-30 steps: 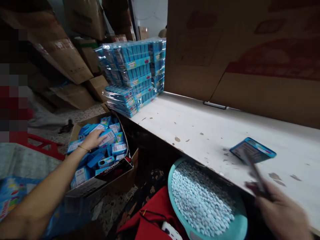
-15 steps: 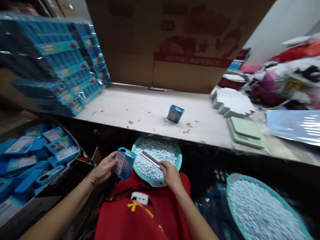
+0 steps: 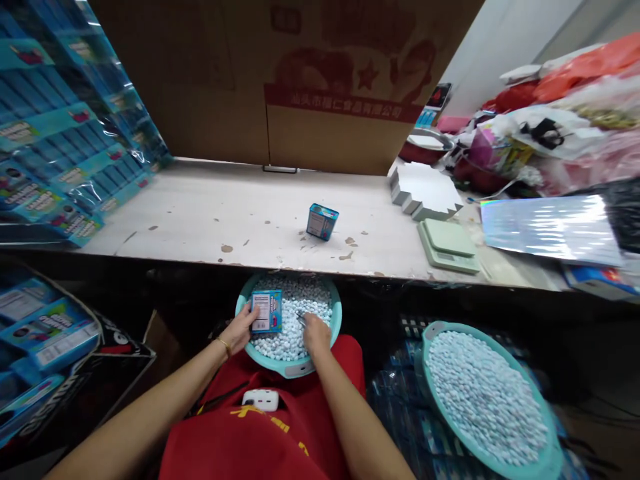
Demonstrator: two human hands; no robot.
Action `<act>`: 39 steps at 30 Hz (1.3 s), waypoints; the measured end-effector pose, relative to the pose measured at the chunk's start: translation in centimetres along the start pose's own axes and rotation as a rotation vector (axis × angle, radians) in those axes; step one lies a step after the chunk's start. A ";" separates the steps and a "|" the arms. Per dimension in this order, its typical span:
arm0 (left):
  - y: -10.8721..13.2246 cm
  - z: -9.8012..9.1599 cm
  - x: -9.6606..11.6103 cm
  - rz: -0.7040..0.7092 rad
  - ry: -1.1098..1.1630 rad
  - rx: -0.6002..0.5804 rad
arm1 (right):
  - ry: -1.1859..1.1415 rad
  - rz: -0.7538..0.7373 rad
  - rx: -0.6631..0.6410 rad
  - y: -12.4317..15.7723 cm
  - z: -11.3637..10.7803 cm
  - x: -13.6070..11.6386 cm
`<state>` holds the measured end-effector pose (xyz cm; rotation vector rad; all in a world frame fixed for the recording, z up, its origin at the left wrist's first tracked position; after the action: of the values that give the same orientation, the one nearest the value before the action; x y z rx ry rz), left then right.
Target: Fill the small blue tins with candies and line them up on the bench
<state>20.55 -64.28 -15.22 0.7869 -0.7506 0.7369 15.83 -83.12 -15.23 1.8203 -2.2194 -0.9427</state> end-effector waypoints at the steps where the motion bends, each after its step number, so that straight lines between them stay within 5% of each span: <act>1: -0.3 0.3 -0.2 -0.015 0.001 -0.010 | -0.049 -0.012 0.023 -0.8 0.5 -0.5; 9: 1.8 -0.8 2.7 0.144 -0.158 -0.064 | -0.314 -0.155 0.085 -1.9 0.0 1.1; 17: 2.4 -3.0 4.1 0.314 -0.739 0.023 | -0.356 -0.312 0.114 1.5 -5.7 2.7; 25: 1.4 -0.4 3.5 0.373 -1.030 -0.039 | 0.068 -0.264 -0.025 4.8 -12.0 -1.9; 33: 1.0 0.3 3.2 0.397 -1.097 -0.064 | 0.467 -0.211 -0.068 7.3 -14.4 -8.0; 36: 1.1 0.1 3.5 0.368 -1.052 -0.036 | 0.491 -0.220 -0.035 8.1 -15.2 -7.3; 39: 1.3 -0.9 3.6 0.319 -0.923 0.009 | 0.459 -0.146 -0.015 8.0 -14.9 -3.2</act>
<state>21.62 -61.82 -12.38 1.0316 -1.7333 0.6390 16.79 -85.21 1.84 1.9700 -1.8175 -0.4881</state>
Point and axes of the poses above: each hand's wrist, its own y-axis away from the middle knuckle, its own z-axis out of the palm, x = y × z, the point moved 1 cm from there along -y, towards the middle knuckle, and after that the axes turned 13 degrees about -x, right-handed, at the moved point
